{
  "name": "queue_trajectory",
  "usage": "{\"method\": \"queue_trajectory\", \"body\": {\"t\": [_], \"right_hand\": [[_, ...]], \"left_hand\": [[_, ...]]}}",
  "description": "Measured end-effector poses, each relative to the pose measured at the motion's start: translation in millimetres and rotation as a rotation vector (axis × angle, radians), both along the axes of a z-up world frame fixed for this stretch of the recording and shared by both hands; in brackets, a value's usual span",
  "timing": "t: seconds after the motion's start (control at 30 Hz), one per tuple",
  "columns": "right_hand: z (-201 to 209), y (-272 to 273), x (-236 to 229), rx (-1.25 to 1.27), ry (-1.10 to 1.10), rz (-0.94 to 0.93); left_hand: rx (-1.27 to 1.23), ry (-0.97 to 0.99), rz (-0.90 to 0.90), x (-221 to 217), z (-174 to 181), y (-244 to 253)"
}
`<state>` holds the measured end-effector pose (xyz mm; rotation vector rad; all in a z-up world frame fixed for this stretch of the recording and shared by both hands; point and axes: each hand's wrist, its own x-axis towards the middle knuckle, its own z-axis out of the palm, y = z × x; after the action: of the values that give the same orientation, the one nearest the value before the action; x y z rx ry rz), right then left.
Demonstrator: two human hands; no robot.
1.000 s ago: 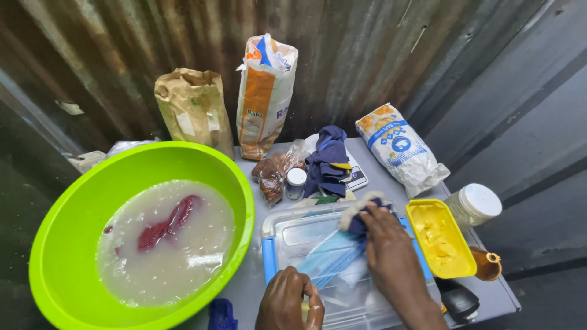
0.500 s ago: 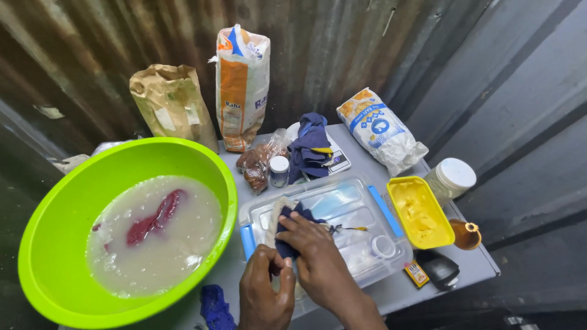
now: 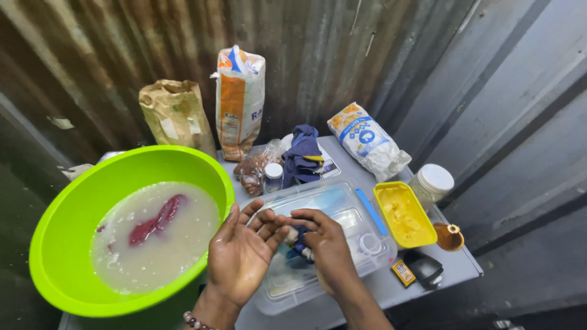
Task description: Washing a small garment in a bowl of water and then cleaning and inspecting a clear plastic container.
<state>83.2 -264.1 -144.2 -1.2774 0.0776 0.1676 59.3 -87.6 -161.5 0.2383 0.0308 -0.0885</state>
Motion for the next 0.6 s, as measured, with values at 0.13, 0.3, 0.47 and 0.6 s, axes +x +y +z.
{"method": "queue_trajectory", "body": {"t": [0.13, 0.3, 0.47, 0.6], "right_hand": [[12, 7, -15, 0.153, 0.102, -0.101], [27, 25, -60, 0.252, -0.134, 0.185], [36, 29, -79, -0.001, -0.137, 0.074], [31, 17, -77, -0.072, -0.239, 0.083]], "left_hand": [[0.02, -0.133, -0.144, -10, 17, -15], [0.674, 0.21, 0.043, -15, 53, -27], [1.781, -0.049, 0.58, -20, 40, -26], [2.14, -0.187, 0.679, -25, 49, -15]]}}
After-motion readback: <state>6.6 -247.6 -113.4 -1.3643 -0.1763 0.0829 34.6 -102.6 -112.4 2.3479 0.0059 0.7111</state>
